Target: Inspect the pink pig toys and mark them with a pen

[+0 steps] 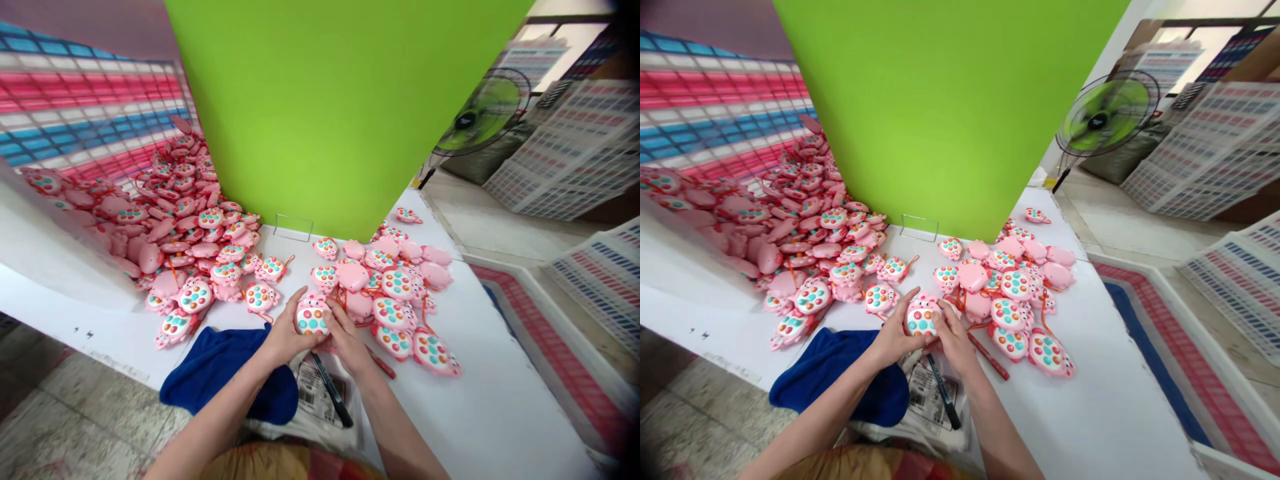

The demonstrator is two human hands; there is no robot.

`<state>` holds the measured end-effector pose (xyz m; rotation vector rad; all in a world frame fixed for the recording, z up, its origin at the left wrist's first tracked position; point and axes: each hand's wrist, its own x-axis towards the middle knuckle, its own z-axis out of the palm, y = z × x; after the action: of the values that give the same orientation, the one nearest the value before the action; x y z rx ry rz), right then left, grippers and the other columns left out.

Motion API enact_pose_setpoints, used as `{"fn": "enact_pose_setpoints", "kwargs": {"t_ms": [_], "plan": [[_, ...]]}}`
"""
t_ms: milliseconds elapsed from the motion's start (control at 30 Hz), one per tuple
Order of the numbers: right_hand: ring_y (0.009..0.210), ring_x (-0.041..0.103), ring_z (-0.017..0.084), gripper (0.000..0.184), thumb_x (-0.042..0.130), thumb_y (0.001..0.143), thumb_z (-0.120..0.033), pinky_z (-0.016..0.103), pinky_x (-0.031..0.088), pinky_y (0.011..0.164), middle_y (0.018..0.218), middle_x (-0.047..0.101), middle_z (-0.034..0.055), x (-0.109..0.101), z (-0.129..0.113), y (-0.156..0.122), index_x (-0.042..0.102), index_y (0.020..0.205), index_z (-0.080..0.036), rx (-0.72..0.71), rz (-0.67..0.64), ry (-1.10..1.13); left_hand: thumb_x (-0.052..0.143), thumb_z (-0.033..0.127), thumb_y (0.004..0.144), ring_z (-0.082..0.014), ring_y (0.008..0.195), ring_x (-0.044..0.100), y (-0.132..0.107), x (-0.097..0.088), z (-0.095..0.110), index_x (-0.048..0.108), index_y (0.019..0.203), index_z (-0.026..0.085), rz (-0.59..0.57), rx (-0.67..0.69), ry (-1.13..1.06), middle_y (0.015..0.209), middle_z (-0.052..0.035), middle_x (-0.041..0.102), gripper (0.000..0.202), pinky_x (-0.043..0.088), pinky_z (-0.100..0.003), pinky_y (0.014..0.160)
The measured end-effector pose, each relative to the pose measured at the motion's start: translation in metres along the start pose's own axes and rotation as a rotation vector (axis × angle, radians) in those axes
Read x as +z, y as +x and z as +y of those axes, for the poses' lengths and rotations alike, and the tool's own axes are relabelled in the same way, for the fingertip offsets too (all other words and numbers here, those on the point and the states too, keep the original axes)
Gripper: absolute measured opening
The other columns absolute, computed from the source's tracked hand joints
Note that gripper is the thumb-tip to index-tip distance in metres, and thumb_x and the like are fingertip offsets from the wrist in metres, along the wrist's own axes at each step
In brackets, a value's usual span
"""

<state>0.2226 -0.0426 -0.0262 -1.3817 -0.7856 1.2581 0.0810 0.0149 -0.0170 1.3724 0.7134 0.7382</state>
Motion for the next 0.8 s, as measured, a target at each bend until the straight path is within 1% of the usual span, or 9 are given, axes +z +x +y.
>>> {"fn": "enact_pose_setpoints", "kwargs": {"t_ms": [100, 200, 300, 367, 500, 567, 633, 733, 800], "plan": [[0.077, 0.067, 0.02, 0.072, 0.052, 0.08, -0.063, 0.034, 0.058, 0.059, 0.129, 0.054, 0.0102, 0.001, 0.002, -0.001, 0.034, 0.142, -0.03, 0.092, -0.053, 0.112, 0.077, 0.023, 0.065, -0.0138, 0.078, 0.059, 0.001, 0.0, -0.002, 0.021, 0.146, 0.023, -0.015, -0.04, -0.061, 0.109, -0.0062, 0.06, 0.098, 0.051, -0.028, 0.073], [0.073, 0.067, 0.018, 0.074, 0.055, 0.078, -0.064, 0.031, 0.056, 0.052, 0.131, 0.053, 0.0101, 0.0, 0.005, 0.0, 0.036, 0.141, -0.03, 0.074, -0.045, 0.158, 0.078, 0.028, 0.066, -0.0151, 0.08, 0.06, 0.0, 0.0, 0.001, 0.015, 0.148, 0.023, -0.037, -0.059, -0.154, 0.11, -0.0069, 0.06, 0.104, 0.051, -0.03, 0.075], [0.075, 0.066, 0.019, 0.071, 0.056, 0.078, -0.064, 0.031, 0.057, 0.053, 0.125, 0.057, 0.0091, 0.001, 0.005, 0.002, 0.04, 0.139, -0.031, 0.046, -0.036, 0.198, 0.071, 0.04, 0.074, -0.0182, 0.088, 0.06, 0.0, -0.002, 0.002, 0.017, 0.148, 0.022, -0.009, -0.043, -0.137, 0.112, -0.0085, 0.059, 0.094, 0.051, -0.032, 0.081], [0.078, 0.066, 0.019, 0.069, 0.058, 0.078, -0.061, 0.031, 0.058, 0.056, 0.119, 0.061, 0.008, 0.002, 0.005, 0.002, 0.041, 0.138, -0.031, 0.041, -0.049, 0.202, 0.063, 0.046, 0.08, -0.0185, 0.087, 0.06, 0.0, -0.003, 0.002, 0.019, 0.148, 0.022, 0.012, -0.046, -0.117, 0.112, -0.0089, 0.059, 0.085, 0.051, -0.033, 0.081], [0.082, 0.066, 0.02, 0.069, 0.066, 0.075, -0.053, 0.033, 0.06, 0.061, 0.117, 0.062, 0.0061, 0.002, 0.009, 0.005, 0.044, 0.136, -0.03, 0.012, -0.075, 0.146, 0.057, 0.049, 0.084, -0.0178, 0.085, 0.06, 0.004, -0.007, -0.002, 0.017, 0.149, 0.021, -0.002, -0.022, -0.068, 0.111, -0.0093, 0.059, 0.081, 0.05, -0.032, 0.08], [0.089, 0.065, 0.021, 0.066, 0.067, 0.074, -0.052, 0.035, 0.06, 0.068, 0.119, 0.062, 0.0064, -0.002, 0.011, 0.009, 0.048, 0.133, -0.028, -0.02, -0.016, 0.137, 0.052, 0.049, 0.087, -0.0181, 0.085, 0.06, 0.008, -0.015, -0.002, 0.02, 0.148, 0.019, 0.019, 0.026, 0.057, 0.107, -0.01, 0.06, 0.074, 0.049, -0.033, 0.08], [0.098, 0.063, 0.022, 0.062, 0.066, 0.075, -0.052, 0.037, 0.059, 0.075, 0.125, 0.058, 0.0059, -0.01, 0.01, 0.015, 0.05, 0.129, -0.028, -0.061, 0.114, 0.16, 0.049, 0.045, 0.089, -0.0202, 0.09, 0.06, 0.013, -0.029, -0.004, 0.031, 0.144, 0.019, 0.099, 0.09, 0.297, 0.11, -0.0113, 0.061, 0.063, 0.048, -0.036, 0.084], [0.104, 0.062, 0.02, 0.054, 0.066, 0.076, -0.05, 0.041, 0.058, 0.083, 0.133, 0.051, 0.0023, -0.029, 0.003, 0.026, 0.051, 0.124, -0.031, -0.174, 0.321, 0.301, 0.057, 0.036, 0.085, -0.0283, 0.112, 0.051, 0.02, -0.054, -0.012, 0.045, 0.134, 0.019, 0.277, 0.187, 0.766, 0.124, -0.0141, 0.056, 0.053, 0.039, -0.047, 0.098], [0.105, 0.062, 0.018, 0.043, 0.068, 0.076, -0.046, 0.042, 0.054, 0.092, 0.125, 0.058, 0.0014, -0.041, -0.003, 0.031, 0.056, 0.114, -0.029, -0.263, 0.386, 0.457, 0.065, 0.03, 0.078, -0.0349, 0.124, 0.041, 0.023, -0.069, -0.023, 0.05, 0.13, 0.018, 0.355, 0.174, 1.006, 0.132, -0.0161, 0.05, 0.056, 0.03, -0.055, 0.104]]}}
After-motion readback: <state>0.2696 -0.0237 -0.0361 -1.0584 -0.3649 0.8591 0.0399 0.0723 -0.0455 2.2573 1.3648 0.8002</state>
